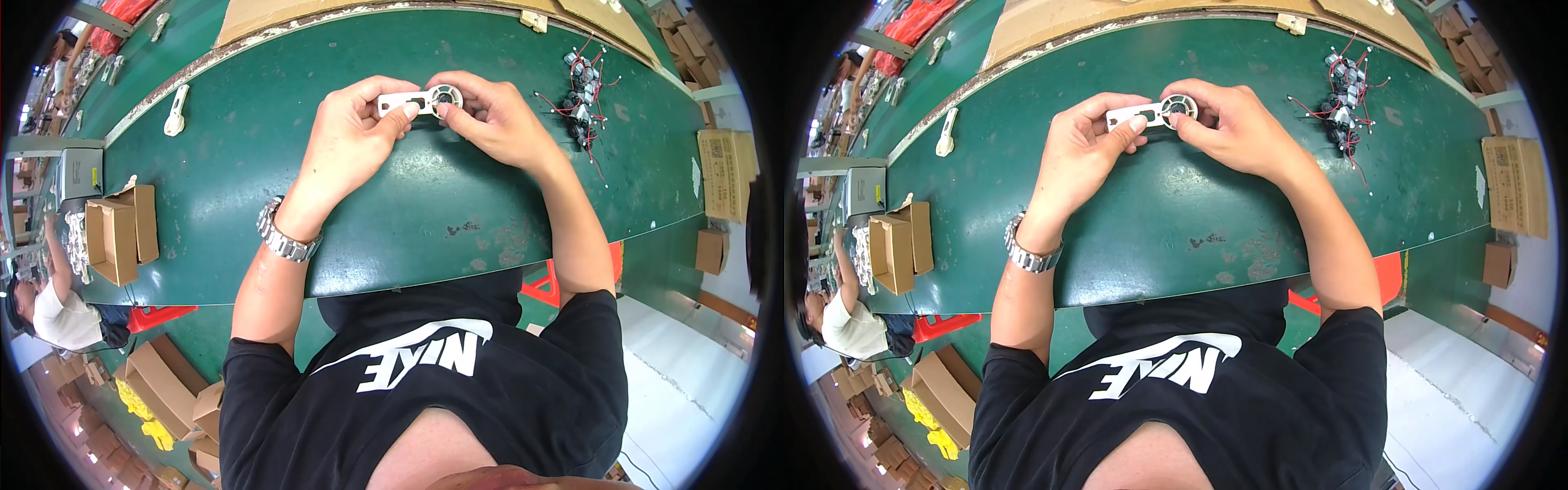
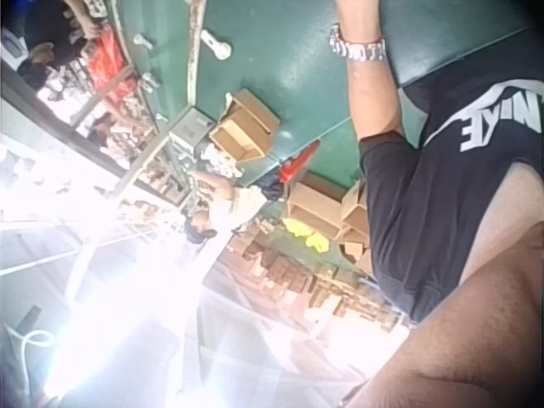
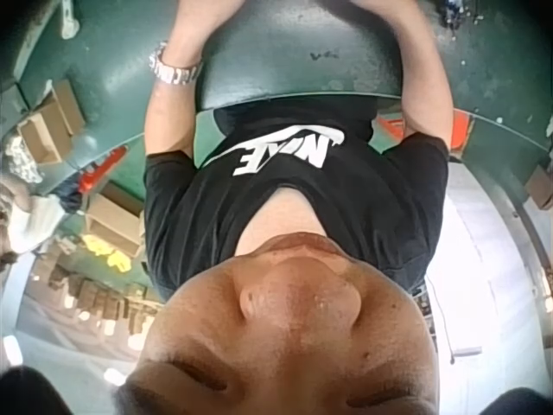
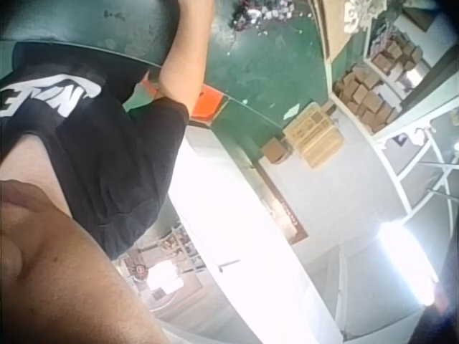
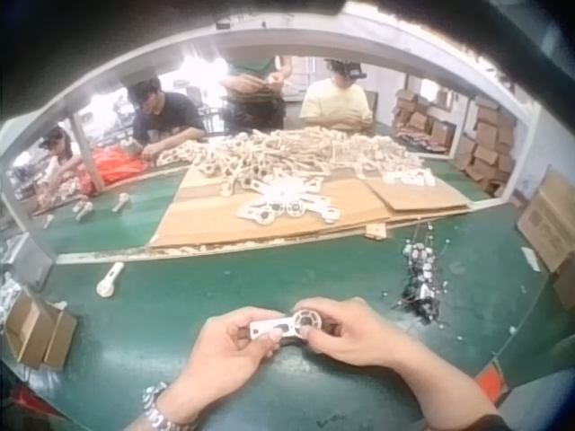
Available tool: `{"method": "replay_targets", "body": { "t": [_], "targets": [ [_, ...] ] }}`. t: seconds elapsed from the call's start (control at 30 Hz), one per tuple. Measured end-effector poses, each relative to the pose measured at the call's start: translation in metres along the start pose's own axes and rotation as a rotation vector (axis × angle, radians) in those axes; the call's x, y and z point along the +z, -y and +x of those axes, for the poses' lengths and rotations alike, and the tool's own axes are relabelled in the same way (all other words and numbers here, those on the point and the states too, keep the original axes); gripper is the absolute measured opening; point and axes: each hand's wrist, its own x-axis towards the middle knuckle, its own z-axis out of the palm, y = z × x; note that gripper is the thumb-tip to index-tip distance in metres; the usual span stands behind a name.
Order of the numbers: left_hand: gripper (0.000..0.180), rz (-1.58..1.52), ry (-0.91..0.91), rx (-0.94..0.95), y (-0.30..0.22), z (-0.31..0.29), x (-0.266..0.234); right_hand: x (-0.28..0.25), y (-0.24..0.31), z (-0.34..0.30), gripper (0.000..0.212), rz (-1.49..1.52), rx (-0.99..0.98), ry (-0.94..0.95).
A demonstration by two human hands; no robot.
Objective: Assembling small electronic components and plastic housings on a production line.
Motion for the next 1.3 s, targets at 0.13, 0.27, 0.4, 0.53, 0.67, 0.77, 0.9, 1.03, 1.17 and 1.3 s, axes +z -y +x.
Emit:
{"method": "replay_targets", "body": {
  "t": [0.13,0.27,0.4,0.53,0.67,0.77,0.9,1.03,1.17,1.3],
  "targets": [
    [0.023,-0.007,0.022,0.033,0.0,-0.002,0.003,0.004,-0.009,0.002,0.028,0.015,-0.015,-0.03],
    [0.024,0.036,0.045,0.095,0.005,-0.003,0.006,-0.002,-0.005,0.003,0.027,0.314,0.166,0.067],
    [0.024,-0.068,0.065,0.014,-0.003,0.0,-0.001,-0.012,-0.003,0.005,0.036,0.507,0.335,0.177],
    [0.023,-0.07,0.021,-0.019,-0.003,0.0,-0.002,-0.013,0.003,0.003,0.041,0.548,0.333,0.187],
    [0.023,-0.077,0.028,-0.033,-0.005,0.0,0.001,-0.013,-0.001,0.003,0.04,0.425,0.276,0.206],
    [0.022,-0.023,0.027,-0.047,-0.006,-0.001,0.001,-0.012,0.0,0.002,0.038,0.345,0.266,0.2],
    [0.021,0.024,0.04,-0.029,-0.003,0.0,0.0,-0.012,0.001,0.003,0.038,0.253,0.268,0.194],
    [0.027,0.073,0.034,-0.017,0.002,-0.001,-0.006,-0.007,0.008,0.008,0.037,0.219,0.28,0.193],
    [0.045,0.411,-0.125,0.108,-0.008,-0.001,-0.025,-0.012,0.006,0.008,0.035,0.309,0.322,0.065],
    [0.041,1.177,-0.703,0.319,0.012,0.017,-0.102,-0.031,-0.004,0.023,0.03,0.342,0.35,-0.074]
  ]
}}
